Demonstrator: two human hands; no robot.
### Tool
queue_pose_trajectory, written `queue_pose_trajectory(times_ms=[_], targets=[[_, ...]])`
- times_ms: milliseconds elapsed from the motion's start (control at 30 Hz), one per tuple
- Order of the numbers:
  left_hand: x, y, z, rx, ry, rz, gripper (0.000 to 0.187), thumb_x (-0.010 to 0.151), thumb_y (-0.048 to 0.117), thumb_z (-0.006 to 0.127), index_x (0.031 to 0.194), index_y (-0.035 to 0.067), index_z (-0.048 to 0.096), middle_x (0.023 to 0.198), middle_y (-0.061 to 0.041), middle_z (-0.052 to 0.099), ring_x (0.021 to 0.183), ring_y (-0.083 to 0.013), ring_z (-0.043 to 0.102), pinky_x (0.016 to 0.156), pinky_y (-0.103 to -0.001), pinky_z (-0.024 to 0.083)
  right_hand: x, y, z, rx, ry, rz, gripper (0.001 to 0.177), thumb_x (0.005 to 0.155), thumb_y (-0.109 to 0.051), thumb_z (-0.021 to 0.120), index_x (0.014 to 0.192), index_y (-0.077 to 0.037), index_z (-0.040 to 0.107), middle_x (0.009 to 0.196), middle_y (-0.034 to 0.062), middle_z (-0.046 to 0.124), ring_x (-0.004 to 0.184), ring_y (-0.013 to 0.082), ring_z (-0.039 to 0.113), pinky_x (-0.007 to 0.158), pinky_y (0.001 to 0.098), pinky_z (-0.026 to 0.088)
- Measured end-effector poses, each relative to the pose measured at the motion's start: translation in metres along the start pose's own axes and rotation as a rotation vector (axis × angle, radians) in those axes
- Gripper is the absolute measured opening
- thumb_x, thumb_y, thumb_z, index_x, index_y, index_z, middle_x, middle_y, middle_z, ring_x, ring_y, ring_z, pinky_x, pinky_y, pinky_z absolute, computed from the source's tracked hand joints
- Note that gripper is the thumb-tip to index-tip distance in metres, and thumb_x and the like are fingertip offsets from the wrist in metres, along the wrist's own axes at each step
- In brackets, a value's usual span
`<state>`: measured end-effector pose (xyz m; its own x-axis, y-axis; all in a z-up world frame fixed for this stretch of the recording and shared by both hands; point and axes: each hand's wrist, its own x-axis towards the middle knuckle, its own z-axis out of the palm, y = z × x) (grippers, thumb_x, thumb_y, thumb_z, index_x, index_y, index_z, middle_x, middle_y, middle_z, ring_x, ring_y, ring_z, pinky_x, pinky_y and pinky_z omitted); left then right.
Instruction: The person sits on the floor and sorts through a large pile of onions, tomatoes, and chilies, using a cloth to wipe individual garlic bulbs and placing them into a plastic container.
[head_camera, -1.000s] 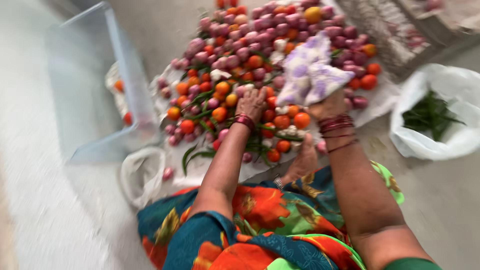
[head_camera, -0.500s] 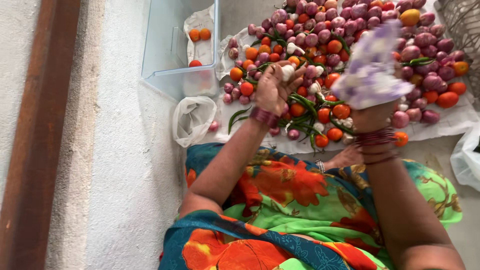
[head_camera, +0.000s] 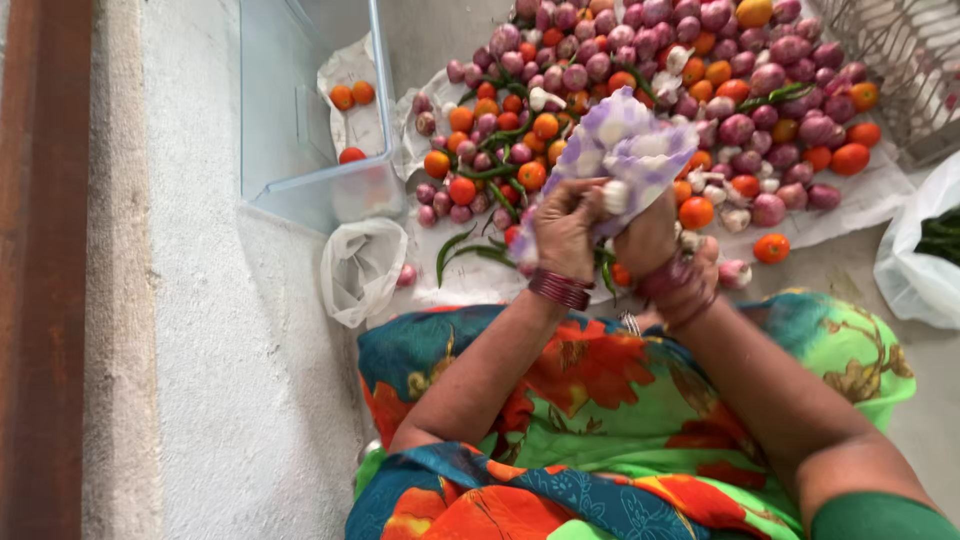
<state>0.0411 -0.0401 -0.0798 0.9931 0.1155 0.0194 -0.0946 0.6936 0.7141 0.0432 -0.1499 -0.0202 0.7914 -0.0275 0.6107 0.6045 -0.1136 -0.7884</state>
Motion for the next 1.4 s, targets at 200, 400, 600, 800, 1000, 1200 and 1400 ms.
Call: queue_pose_trajectory(times_ms=[200, 400, 600, 800, 1000, 1200, 1400], targets=[[0.034, 0.026, -0.021, -0.34, 0.267, -0.209, 0.03, 0.099, 0.023, 0.057, 0.117, 0.001, 0.065, 0.107, -0.009, 0.073, 0.09, -0.0192, 0.073, 0.077, -0.032, 0.062, -0.016, -0.036, 0.037, -0.422, -0.057, -0.164, 0.038, 0.098, -0.016, 0.065, 0.134, -0.004, 0.058, 0.135, 0.0287, 0.054, 0.126, 0.0451, 0.054, 0.104, 0.0499, 0.047], [-0.003, 0.016, -0.009, -0.329, -0.186, -0.131, 0.019, 0.104, 0.002, 0.066, 0.123, -0.001, 0.063, 0.116, -0.011, 0.072, 0.098, -0.0197, 0.07, 0.08, -0.031, 0.059, 0.014, -0.009, 0.006, 0.359, 0.06, 0.613, 0.036, 0.111, -0.022, 0.047, 0.139, -0.001, 0.056, 0.122, 0.0138, 0.069, 0.105, 0.0239, 0.073, 0.089, 0.0354, 0.061], [-0.002, 0.08, 0.035, -0.421, -0.251, -0.097, 0.031, 0.105, 0.013, 0.067, 0.134, 0.005, 0.062, 0.128, -0.011, 0.069, 0.108, -0.0222, 0.069, 0.086, -0.033, 0.06, 0.039, -0.003, -0.023, 0.407, 0.059, 0.519, 0.041, 0.094, -0.004, 0.057, 0.135, -0.006, 0.054, 0.129, 0.0158, 0.063, 0.115, 0.0285, 0.067, 0.095, 0.0413, 0.059], [0.003, 0.104, 0.043, -0.088, -0.219, 0.061, 0.04, 0.103, 0.011, 0.067, 0.141, 0.002, 0.058, 0.132, -0.01, 0.067, 0.115, -0.0162, 0.065, 0.097, -0.032, 0.057, 0.025, -0.021, -0.003, 0.837, -0.065, 0.607, 0.063, 0.1, -0.006, 0.058, 0.159, -0.001, 0.037, 0.147, 0.0162, 0.055, 0.135, 0.0288, 0.056, 0.115, 0.0401, 0.049], [0.007, 0.095, 0.03, 0.089, -0.123, 0.188, 0.036, 0.106, 0.008, 0.068, 0.14, -0.001, 0.059, 0.12, -0.008, 0.068, 0.111, -0.0147, 0.064, 0.098, -0.029, 0.054, -0.017, -0.043, 0.024, -0.387, -0.28, -0.07, 0.085, 0.085, 0.003, 0.074, 0.157, 0.004, 0.029, 0.155, 0.0298, 0.039, 0.145, 0.0419, 0.041, 0.118, 0.0484, 0.038], [0.002, 0.103, 0.039, -0.066, -0.17, 0.149, 0.033, 0.106, 0.008, 0.064, 0.138, 0.004, 0.057, 0.132, -0.008, 0.065, 0.121, -0.0156, 0.063, 0.107, -0.03, 0.052, -0.011, -0.044, 0.026, -0.46, -0.122, -0.185, 0.061, 0.085, 0.0, 0.072, 0.142, -0.006, 0.053, 0.139, 0.0259, 0.052, 0.136, 0.0391, 0.053, 0.114, 0.0447, 0.048], [-0.012, 0.091, 0.048, -0.226, -0.316, -0.041, 0.038, 0.106, 0.012, 0.065, 0.142, 0.004, 0.057, 0.136, -0.007, 0.063, 0.119, -0.0147, 0.064, 0.106, -0.03, 0.052, 0.023, -0.026, -0.011, 0.368, 0.143, 0.556, 0.028, 0.1, -0.004, 0.061, 0.128, -0.006, 0.061, 0.118, 0.0152, 0.063, 0.105, 0.0271, 0.063, 0.093, 0.0408, 0.051]])
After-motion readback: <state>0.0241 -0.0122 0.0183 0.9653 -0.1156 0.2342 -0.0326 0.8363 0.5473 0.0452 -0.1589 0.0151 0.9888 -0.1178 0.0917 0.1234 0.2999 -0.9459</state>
